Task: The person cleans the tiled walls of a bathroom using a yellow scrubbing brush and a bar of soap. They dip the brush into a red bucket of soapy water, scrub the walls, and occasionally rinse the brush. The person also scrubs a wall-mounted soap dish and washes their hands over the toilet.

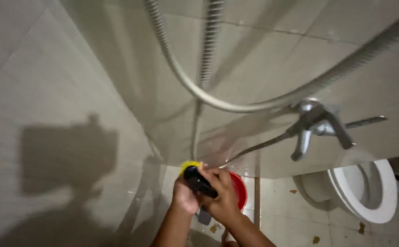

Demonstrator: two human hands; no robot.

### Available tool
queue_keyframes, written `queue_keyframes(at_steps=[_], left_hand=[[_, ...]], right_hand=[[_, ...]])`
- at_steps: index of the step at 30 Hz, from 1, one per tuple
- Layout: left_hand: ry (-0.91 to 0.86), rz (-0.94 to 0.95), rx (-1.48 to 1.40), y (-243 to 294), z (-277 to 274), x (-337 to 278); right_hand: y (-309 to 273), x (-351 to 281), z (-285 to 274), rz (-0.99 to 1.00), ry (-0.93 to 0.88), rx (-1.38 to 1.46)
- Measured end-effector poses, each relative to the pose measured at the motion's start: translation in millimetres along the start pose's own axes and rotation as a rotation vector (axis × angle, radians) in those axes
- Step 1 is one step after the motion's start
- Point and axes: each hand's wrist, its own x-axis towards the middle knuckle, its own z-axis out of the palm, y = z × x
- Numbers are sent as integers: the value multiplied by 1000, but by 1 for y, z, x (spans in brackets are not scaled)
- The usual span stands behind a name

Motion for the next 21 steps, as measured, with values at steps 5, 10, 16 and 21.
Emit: queue_keyframes(at_steps=[5, 10, 16, 21], left_hand=[[293, -103, 129, -33, 8, 16], [383, -149, 80, -36, 25, 17], [473, -90, -36, -16, 37, 6], [516, -48, -35, -1, 63, -8]], right_hand=[[22, -6, -17, 165, 271, 24], [-9, 28, -57, 247, 453, -134], [16, 49, -48, 276, 540, -193], [13, 92, -46, 115, 643, -45]])
